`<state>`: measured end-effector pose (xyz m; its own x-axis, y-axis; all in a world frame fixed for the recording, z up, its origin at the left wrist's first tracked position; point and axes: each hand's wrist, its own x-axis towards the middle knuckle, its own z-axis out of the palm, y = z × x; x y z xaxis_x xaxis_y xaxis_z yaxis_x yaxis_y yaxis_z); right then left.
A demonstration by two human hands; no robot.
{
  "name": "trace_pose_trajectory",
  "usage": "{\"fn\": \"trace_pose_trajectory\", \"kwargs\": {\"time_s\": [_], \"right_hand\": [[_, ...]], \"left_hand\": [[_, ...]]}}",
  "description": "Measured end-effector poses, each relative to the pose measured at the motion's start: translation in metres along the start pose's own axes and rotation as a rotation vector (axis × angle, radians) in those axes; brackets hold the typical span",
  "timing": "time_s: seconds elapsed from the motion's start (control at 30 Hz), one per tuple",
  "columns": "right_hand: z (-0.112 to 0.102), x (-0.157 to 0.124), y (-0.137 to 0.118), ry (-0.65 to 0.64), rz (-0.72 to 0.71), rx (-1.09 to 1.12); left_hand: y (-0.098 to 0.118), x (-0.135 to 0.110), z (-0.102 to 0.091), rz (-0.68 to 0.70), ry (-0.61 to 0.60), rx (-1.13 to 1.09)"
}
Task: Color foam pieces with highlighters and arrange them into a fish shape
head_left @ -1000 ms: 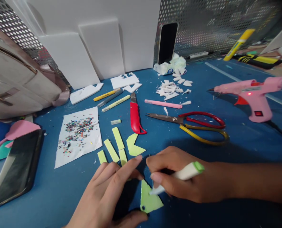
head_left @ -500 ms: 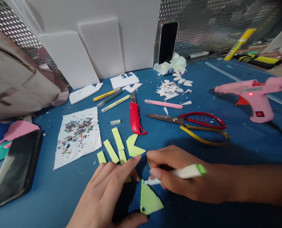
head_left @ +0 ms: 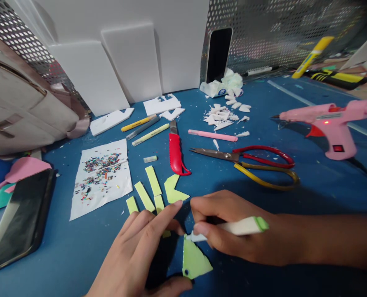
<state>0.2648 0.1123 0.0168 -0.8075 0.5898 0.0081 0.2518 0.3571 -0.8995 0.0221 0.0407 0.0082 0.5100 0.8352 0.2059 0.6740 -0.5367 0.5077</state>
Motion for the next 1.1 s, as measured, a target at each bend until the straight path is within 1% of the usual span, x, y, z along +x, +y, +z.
{"fn": "trace_pose_trajectory", "kwargs": {"time_s": [0.13,0.23,0.37,0.5,0.63,0.77,0.87,1.0,1.1], "right_hand": [[0.0015,-0.0016,0.0014,-0.050,-0.059,0.012],[0.0023,-0.0013,0.0015,-0.003,-0.032,0.002],[0.0036,0.0001,0.0032,-0.049,-0.126,0.045],[0.0049,0.0005,0.0052,-0.019,-0.100,0.031],[0.0066,0.0008,0.0063,-0.040,-0.200,0.050],[0.0081,0.0013,0.0083,-0.011,-0.169,0.045],[0.0085,0.0016,0.0092,-0.057,-0.220,0.077],[0.0069,0.0019,0.0074,-0.038,-0.160,0.036],[0.0048,0.0020,0.0047,-0.041,-0.183,0.045]], "left_hand": [[0.0002,0.0001,0.0001,0.004,-0.004,-0.005],[0.0001,0.0000,0.0003,0.002,-0.006,0.011],[0.0011,-0.0002,0.0005,-0.006,-0.002,0.026],[0.0013,-0.0004,0.0004,0.007,0.003,0.028],[0.0025,-0.0004,0.0002,-0.007,0.002,0.027],[0.0052,-0.0004,0.0002,-0.027,-0.012,0.005],[0.0057,-0.0009,0.0002,-0.036,-0.015,0.005],[0.0040,-0.0014,0.0000,-0.027,-0.013,0.021],[0.0027,-0.0012,-0.0001,-0.018,-0.011,0.017]]}}
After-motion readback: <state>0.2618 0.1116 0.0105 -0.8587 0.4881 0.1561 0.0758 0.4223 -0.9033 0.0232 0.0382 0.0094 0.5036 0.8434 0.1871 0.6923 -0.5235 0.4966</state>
